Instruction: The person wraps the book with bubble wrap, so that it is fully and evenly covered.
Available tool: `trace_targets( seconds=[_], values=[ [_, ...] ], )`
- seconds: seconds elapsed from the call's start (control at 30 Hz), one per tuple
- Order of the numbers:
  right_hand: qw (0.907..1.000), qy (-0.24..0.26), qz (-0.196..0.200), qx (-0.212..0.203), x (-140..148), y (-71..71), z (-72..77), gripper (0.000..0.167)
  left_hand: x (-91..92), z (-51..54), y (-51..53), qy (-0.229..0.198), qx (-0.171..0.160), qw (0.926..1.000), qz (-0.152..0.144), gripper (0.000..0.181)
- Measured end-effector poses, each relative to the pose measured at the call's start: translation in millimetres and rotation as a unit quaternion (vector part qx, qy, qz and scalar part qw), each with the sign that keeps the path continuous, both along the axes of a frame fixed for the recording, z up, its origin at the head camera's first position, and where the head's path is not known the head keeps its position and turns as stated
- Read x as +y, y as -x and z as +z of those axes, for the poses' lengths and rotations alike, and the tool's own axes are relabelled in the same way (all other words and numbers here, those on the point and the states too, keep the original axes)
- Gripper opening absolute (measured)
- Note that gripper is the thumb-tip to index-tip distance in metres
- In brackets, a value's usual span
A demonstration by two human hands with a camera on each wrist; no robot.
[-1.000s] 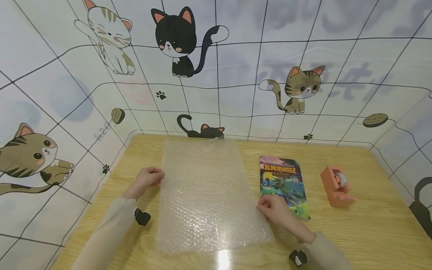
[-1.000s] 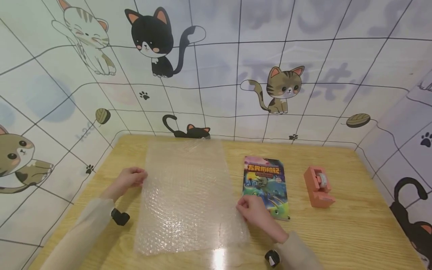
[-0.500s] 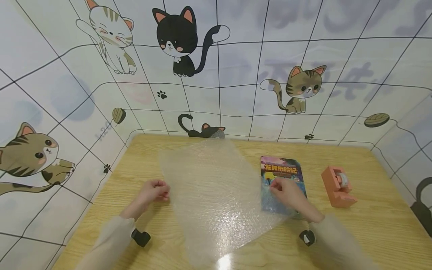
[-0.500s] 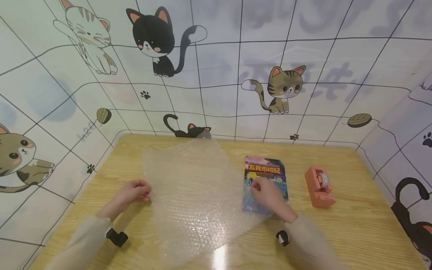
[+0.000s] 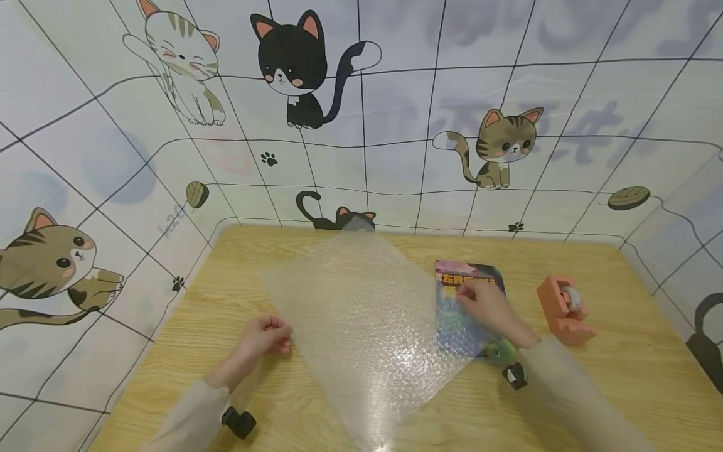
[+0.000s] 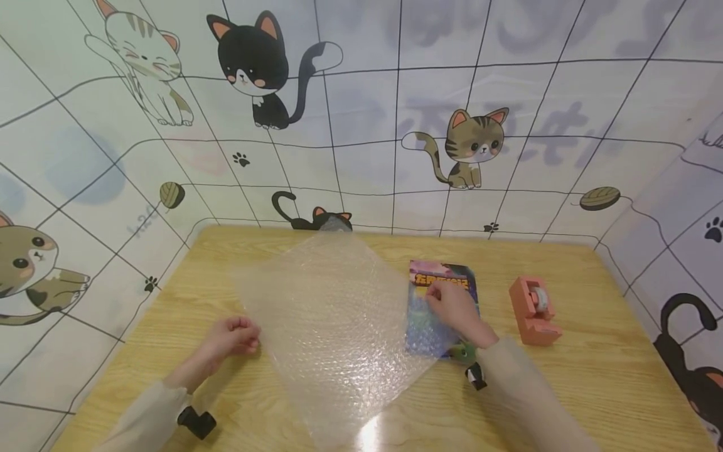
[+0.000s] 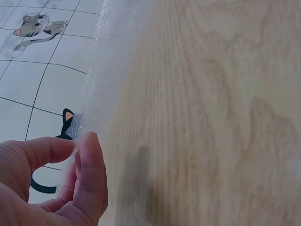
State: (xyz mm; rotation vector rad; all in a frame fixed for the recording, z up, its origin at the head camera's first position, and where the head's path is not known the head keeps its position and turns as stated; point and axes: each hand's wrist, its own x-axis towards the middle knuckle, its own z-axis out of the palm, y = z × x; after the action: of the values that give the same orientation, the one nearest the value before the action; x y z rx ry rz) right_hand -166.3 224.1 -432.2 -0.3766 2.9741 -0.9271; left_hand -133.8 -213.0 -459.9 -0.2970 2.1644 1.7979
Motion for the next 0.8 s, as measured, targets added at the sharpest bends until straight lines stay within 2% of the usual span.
trace_targets(
  seconds=[0.3, 0.5, 0.63, 0.8],
  values=[
    [0.9998, 0.000, 0.009, 0.019, 0, 4.1, -0.4, 0.006, 3.5, 2.1, -9.3, 0.006, -0.012, 0.9998, 0.014, 0.009],
    [0.9989, 0.018, 0.012, 0.041, 6, 3.2, -0.6, 0.009, 4.2, 4.1, -9.7, 0.014, -0.012, 0.9998, 0.003, 0.010],
    [0.9981, 0.021, 0.007, 0.057, 12, 4.2, -0.9, 0.012, 0.1, 8.1, -8.6, 0.029, -0.010, 0.9986, -0.043, 0.018],
    [0.9977, 0.043, 0.012, 0.050, 21, 5.7, 1.6, 0.012, -12.2, 22.6, -4.1, 0.059, -0.015, 0.9883, -0.140, 0.034]
  ],
)
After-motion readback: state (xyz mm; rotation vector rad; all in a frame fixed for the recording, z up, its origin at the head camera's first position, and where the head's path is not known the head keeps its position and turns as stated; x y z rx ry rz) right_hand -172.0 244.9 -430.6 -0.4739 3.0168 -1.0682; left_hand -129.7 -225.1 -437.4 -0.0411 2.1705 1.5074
